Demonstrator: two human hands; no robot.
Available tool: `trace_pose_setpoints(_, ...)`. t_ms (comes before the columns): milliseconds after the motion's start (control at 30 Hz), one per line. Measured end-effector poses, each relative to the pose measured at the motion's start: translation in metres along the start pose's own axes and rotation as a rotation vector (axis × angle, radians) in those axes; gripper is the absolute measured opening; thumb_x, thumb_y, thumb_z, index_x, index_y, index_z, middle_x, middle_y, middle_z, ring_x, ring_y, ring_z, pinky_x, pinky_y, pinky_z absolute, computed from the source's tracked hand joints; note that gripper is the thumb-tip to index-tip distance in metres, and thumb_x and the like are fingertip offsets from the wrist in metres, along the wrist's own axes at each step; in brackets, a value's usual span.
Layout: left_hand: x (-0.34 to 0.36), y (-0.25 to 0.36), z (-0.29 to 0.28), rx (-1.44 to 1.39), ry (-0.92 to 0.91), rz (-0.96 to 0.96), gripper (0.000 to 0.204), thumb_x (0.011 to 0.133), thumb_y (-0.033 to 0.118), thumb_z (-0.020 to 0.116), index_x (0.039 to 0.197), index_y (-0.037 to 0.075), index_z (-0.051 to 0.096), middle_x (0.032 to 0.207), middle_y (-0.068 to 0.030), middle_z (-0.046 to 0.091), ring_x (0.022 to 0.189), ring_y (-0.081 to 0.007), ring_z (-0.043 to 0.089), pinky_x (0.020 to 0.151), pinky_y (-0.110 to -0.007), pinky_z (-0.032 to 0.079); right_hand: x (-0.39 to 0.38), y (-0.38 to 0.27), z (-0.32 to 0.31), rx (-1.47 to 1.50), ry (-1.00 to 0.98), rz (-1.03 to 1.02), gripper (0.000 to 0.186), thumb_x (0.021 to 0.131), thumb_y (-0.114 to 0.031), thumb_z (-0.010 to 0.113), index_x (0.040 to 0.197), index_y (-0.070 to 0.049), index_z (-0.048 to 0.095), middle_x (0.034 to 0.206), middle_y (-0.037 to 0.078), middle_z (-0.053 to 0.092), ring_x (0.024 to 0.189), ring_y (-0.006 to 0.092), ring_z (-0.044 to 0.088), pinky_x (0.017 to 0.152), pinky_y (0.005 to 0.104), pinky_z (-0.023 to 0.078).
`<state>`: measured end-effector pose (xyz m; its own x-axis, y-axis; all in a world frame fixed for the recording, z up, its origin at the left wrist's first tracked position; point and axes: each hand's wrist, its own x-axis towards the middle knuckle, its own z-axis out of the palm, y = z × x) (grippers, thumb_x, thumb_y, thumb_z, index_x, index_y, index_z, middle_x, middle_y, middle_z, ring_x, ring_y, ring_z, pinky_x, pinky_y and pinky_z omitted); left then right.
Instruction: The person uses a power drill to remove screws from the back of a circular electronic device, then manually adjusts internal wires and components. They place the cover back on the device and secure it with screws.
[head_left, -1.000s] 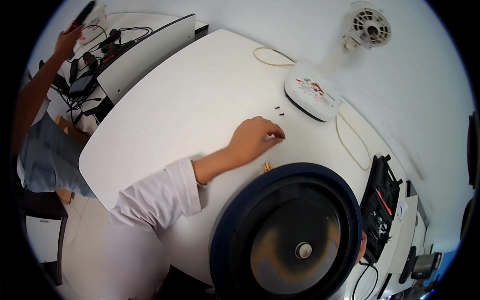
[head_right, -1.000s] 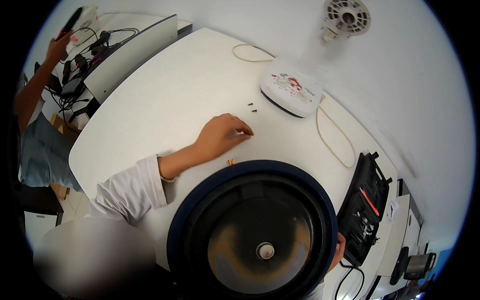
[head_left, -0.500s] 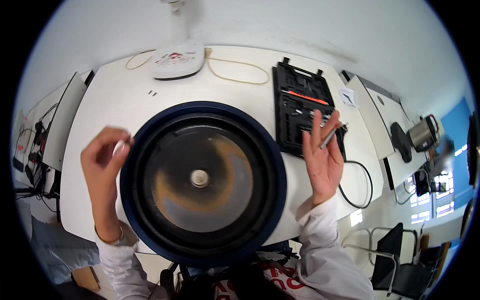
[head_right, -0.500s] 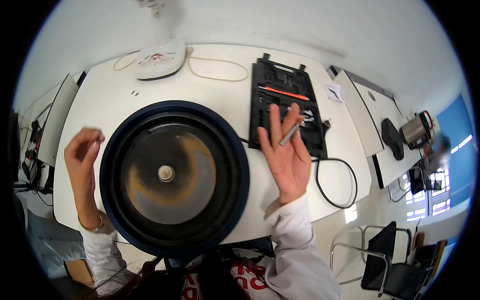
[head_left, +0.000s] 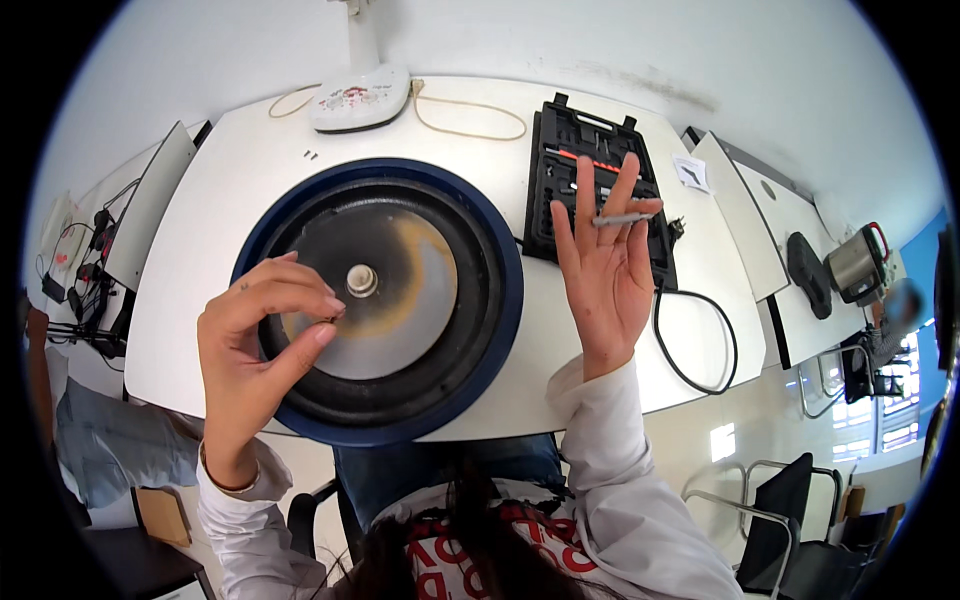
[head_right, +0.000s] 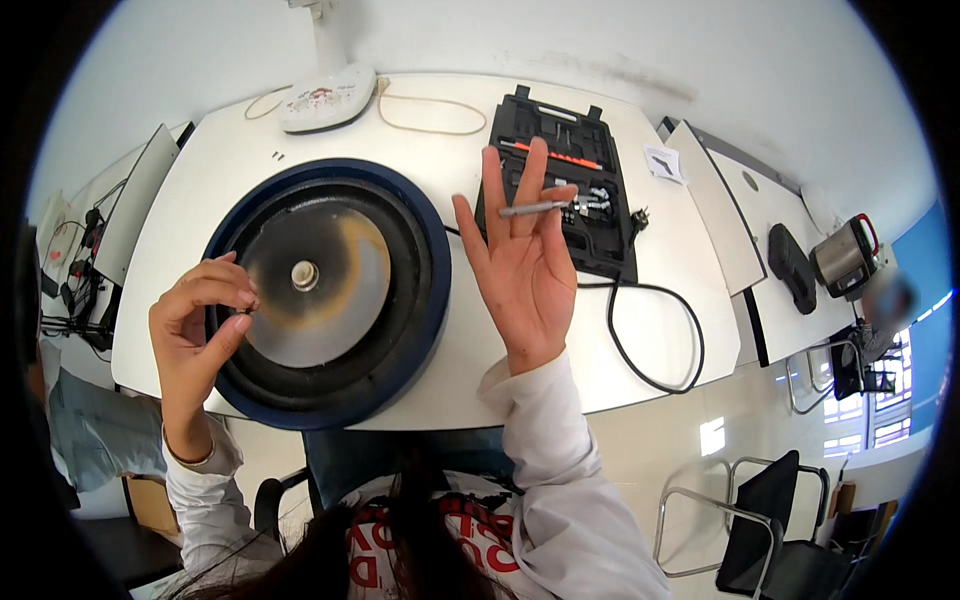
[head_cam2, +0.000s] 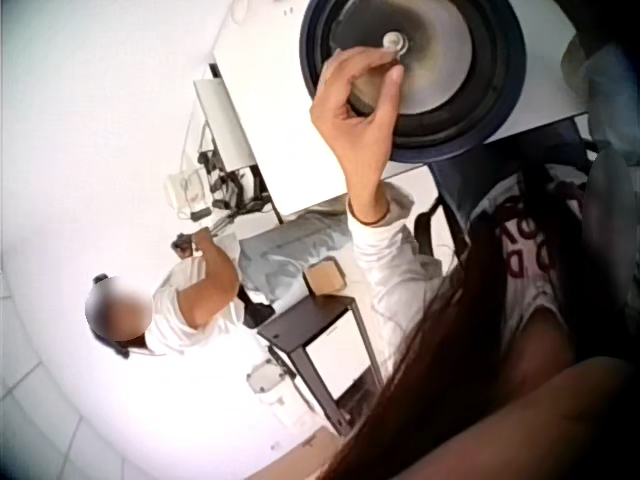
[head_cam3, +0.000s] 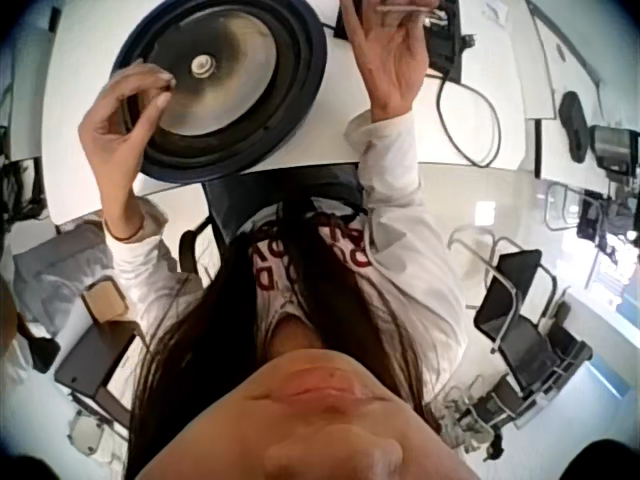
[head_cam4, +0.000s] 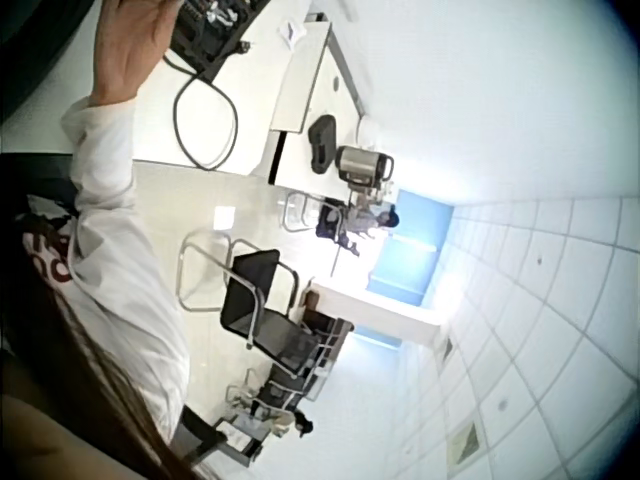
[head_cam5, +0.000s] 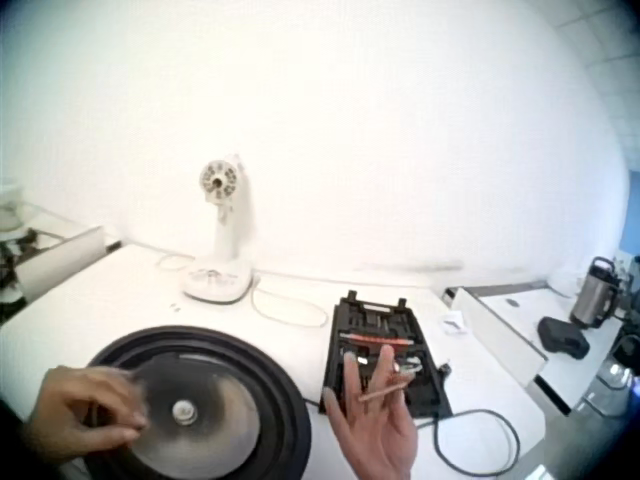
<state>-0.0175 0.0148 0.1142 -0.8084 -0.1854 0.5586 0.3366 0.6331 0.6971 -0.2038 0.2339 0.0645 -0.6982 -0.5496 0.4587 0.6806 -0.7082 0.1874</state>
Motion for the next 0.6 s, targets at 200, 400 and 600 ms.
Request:
trace_pose_setpoints(200,-0.012,0.01,0.021,-0.18,0.004,0.016,0.015,0.072,-0.001,0.07,0.087,0.002,0.068,0.086,-0.0092,0.067,0.083,-0.0196,0.063,0.091,-0.037,0.044,-0.011,0.002,0.003,0.003,0.029,0.053,0.026,0.1,-0.026,0.035,0.114,-0.023,0.057,0.142,-0.004,0.042,0.136,0.0226,0.031,0.11,0.0419,0.033)
trace_pose_setpoints(400,-0.023,0.015,0.039,-0.498,0.019,-0.117,0.015,0.079,0.0,0.068,0.094,-0.002,0.066,0.09,-0.0118,0.065,0.085,-0.0194,0.063,0.086,-0.032,0.045,-0.032,0.035,0.03,-1.819,-0.032,0.01,0.04,0.091,-0.006,0.057,0.129,-0.001,0.049,0.077,0.005,0.067,0.06,0.0049,0.054,0.055,0.0171,0.041)
trace_pose_setpoints(600,-0.035,0.003,0.033,-0.579,0.085,-0.141,0.016,0.076,0.0,0.072,0.089,0.003,0.062,0.087,-0.0096,0.064,0.086,-0.0201,0.062,0.084,-0.034,0.045,-0.038,0.077,0.047,-2.281,-0.395,-0.024,0.023,0.073,0.002,0.072,0.093,-0.005,0.066,0.078,0.005,0.067,0.061,0.0113,0.056,0.055,0.0221,0.045)
